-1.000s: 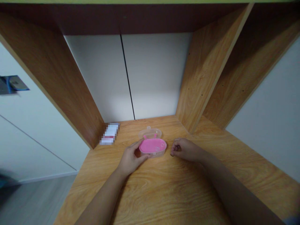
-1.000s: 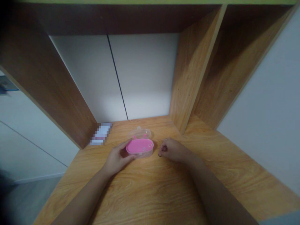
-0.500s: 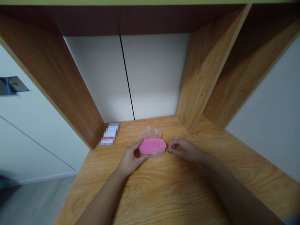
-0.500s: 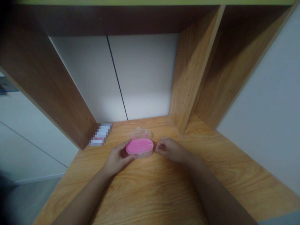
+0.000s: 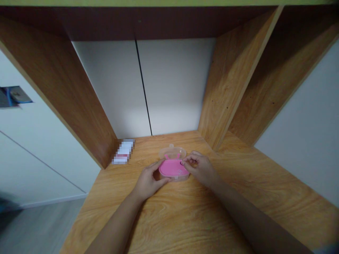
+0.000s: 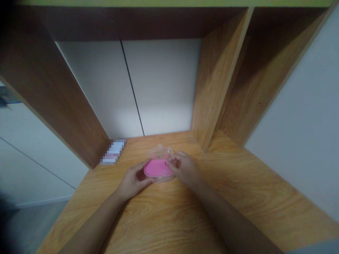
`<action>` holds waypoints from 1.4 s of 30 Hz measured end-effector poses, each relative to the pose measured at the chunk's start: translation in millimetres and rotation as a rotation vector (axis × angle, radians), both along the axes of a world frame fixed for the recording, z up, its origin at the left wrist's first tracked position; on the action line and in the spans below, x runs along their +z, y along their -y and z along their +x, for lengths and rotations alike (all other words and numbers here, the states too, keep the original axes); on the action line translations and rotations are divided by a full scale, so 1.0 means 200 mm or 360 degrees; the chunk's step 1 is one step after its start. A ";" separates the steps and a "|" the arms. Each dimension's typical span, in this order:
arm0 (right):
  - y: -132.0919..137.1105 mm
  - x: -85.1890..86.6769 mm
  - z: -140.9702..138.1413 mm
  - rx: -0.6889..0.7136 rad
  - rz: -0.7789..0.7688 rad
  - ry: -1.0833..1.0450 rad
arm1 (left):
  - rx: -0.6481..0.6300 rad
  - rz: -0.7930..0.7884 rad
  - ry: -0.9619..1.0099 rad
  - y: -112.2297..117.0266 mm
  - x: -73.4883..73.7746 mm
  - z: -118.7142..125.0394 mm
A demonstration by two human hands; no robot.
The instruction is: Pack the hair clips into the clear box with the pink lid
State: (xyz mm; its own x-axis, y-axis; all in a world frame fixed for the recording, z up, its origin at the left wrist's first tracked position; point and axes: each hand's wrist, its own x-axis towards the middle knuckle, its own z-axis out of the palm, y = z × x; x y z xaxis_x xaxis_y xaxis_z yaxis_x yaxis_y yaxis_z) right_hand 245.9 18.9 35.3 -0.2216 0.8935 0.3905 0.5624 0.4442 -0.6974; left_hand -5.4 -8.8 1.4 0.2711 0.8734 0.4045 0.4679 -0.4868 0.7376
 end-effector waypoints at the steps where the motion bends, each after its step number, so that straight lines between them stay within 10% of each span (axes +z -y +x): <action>1: 0.00 0.00 -0.01 -0.0028 -0.0021 0.0012 | -0.0007 -0.0003 -0.0014 0.00 0.00 0.00; 12: 0.01 0.00 -0.03 -0.0099 -0.0067 0.0007 | -0.0005 -0.0019 -0.0060 0.01 -0.01 0.01; 21: -0.15 0.01 0.28 -0.0330 -0.0065 0.0596 | 0.0121 -0.0042 0.0018 0.00 0.01 -0.01; 32: -0.16 -0.09 0.28 -0.0005 -0.0316 0.0708 | 0.0174 -0.0034 -0.0003 0.00 0.02 -0.01; 42: -0.11 0.02 0.33 0.0351 -0.0513 0.0653 | 0.0166 -0.0017 0.0014 0.00 0.01 -0.02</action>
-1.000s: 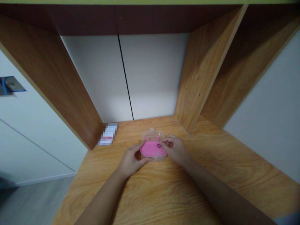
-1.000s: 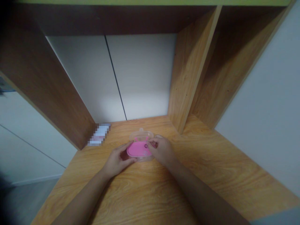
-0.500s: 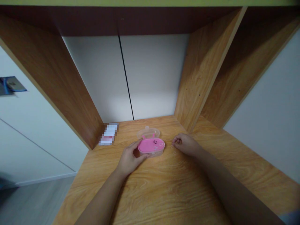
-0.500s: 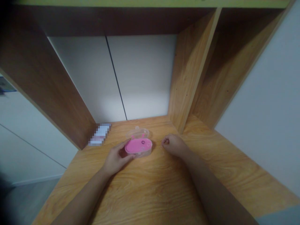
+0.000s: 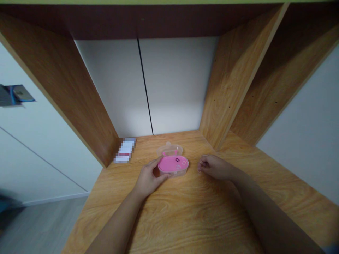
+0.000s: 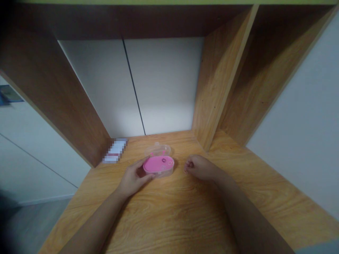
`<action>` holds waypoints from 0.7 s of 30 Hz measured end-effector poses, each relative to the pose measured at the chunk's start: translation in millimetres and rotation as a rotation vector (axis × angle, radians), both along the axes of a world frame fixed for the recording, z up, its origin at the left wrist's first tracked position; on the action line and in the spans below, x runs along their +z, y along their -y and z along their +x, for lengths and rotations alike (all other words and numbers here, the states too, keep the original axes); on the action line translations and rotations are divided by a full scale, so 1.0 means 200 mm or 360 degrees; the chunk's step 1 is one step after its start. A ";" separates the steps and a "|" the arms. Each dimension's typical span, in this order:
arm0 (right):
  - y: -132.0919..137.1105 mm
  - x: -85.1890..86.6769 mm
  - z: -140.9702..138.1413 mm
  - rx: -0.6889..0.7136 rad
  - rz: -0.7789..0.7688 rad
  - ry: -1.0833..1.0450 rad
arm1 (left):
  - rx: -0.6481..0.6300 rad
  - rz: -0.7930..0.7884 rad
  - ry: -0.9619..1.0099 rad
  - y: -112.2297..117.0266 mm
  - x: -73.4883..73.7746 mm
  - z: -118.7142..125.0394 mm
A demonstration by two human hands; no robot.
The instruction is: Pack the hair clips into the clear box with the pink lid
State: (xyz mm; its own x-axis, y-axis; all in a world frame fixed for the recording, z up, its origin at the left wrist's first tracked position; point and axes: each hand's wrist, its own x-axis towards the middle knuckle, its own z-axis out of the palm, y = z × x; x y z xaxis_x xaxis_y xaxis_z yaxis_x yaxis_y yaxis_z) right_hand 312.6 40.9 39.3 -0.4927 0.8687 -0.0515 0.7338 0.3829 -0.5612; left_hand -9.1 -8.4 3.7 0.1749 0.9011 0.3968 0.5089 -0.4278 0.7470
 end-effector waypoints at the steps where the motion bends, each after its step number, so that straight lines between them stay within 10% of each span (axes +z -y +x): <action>1: 0.00 0.00 0.00 -0.0002 -0.0020 0.0011 | 0.0001 0.0001 -0.0005 0.00 0.00 0.00; 21: 0.00 -0.03 -0.02 0.0024 0.0240 -0.0014 | 0.0011 -0.0013 -0.0015 0.00 0.01 0.01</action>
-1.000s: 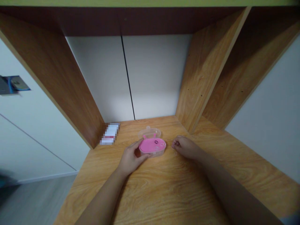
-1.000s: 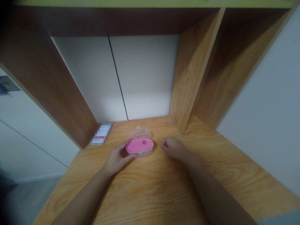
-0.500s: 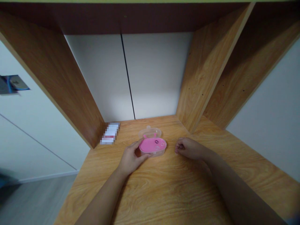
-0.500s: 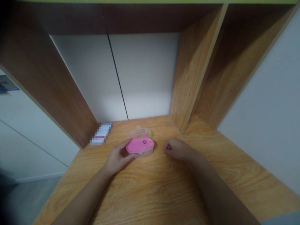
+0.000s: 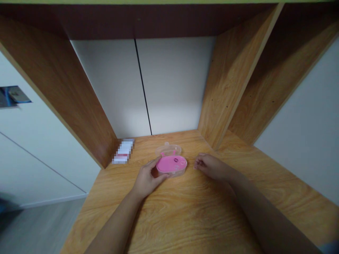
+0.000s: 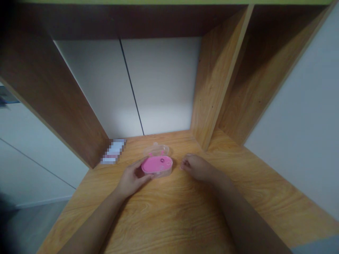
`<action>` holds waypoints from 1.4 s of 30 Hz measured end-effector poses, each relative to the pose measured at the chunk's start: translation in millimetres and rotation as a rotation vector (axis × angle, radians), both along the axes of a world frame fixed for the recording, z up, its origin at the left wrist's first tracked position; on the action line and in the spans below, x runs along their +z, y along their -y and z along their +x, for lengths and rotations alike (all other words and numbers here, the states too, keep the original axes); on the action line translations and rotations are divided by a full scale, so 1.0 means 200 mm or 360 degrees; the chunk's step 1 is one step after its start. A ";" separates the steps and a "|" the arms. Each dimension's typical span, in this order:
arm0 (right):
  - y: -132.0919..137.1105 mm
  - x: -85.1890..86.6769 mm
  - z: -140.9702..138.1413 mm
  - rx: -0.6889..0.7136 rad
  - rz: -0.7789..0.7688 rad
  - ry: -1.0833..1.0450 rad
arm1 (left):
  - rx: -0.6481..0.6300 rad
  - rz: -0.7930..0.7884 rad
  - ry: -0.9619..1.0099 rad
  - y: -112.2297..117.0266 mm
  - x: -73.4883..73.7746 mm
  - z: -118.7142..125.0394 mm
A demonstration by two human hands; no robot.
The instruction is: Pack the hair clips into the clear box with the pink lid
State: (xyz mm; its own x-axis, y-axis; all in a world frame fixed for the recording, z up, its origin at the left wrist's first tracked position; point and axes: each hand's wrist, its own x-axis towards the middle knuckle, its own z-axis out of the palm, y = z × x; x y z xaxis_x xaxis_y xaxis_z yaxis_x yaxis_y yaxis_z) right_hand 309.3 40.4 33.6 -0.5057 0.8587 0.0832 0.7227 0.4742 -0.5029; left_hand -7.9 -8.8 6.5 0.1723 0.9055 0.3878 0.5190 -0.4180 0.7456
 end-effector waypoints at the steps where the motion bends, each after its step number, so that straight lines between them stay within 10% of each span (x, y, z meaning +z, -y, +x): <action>1: 0.00 0.01 -0.01 -0.0025 0.0060 -0.0054 | -0.0010 -0.0001 0.0008 0.00 0.00 0.00; 9: 0.08 0.10 -0.18 -0.0047 0.0353 -0.0463 | -0.0267 0.0018 -0.0060 0.04 0.01 0.04; 31: 0.19 0.17 -0.28 0.0283 0.0526 -0.0167 | -0.0502 0.0037 -0.0124 0.07 0.06 0.11; 38: 0.07 0.05 -0.20 -0.0314 0.0628 -0.0498 | -0.0455 0.0038 -0.0126 0.07 0.06 0.10; 42: -0.01 -0.09 -0.17 -0.0624 0.0254 -0.0697 | -0.0287 0.0015 -0.0051 0.05 0.03 0.07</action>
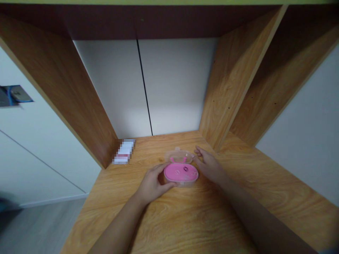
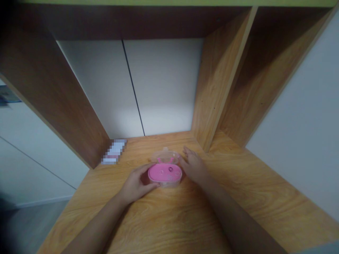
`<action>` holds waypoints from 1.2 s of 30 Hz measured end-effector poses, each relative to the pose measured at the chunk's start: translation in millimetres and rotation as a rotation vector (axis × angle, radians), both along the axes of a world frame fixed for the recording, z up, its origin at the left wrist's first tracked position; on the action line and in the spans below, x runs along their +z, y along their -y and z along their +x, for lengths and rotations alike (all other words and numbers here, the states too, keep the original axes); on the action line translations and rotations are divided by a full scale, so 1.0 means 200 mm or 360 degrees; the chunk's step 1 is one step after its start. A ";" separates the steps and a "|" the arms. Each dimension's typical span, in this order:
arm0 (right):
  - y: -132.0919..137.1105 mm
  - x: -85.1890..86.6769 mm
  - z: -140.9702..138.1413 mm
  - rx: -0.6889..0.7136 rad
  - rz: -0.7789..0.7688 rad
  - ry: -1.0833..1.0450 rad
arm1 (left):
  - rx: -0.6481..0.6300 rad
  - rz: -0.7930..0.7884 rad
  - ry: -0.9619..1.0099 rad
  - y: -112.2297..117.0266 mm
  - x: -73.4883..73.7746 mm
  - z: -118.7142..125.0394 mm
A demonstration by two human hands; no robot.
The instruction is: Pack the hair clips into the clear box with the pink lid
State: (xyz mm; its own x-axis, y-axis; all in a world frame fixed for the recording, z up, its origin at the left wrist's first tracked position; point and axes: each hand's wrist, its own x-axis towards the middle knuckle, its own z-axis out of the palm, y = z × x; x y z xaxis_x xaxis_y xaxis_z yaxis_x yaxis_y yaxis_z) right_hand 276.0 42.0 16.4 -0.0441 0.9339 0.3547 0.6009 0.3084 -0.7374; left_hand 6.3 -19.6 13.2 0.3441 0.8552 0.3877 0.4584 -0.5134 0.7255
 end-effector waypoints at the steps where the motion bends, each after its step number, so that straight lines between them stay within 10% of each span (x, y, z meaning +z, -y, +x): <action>1: -0.01 -0.03 -0.01 0.0096 -0.0141 -0.0149 | 0.0038 -0.0017 0.0037 -0.01 -0.01 -0.01; 9: 0.02 0.00 -0.10 0.0426 -0.0158 -0.0787 | 0.0123 -0.0221 0.0401 -0.02 -0.04 0.00; 28: 0.07 0.02 -0.11 0.0740 0.0038 -0.0509 | 0.0098 0.0031 0.0167 -0.03 -0.02 -0.02; 36: 0.05 0.00 -0.12 0.0957 -0.0209 -0.0544 | 0.0067 -0.0255 0.0581 -0.02 -0.02 0.01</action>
State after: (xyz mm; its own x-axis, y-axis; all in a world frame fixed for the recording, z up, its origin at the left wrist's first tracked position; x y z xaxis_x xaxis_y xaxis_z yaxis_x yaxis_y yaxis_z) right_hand 252.9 31.9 15.9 -0.4725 0.8186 0.3265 0.0820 0.4097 -0.9085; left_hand 8.2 -15.9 10.0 0.1717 0.9253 0.3383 0.1743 -0.3665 0.9140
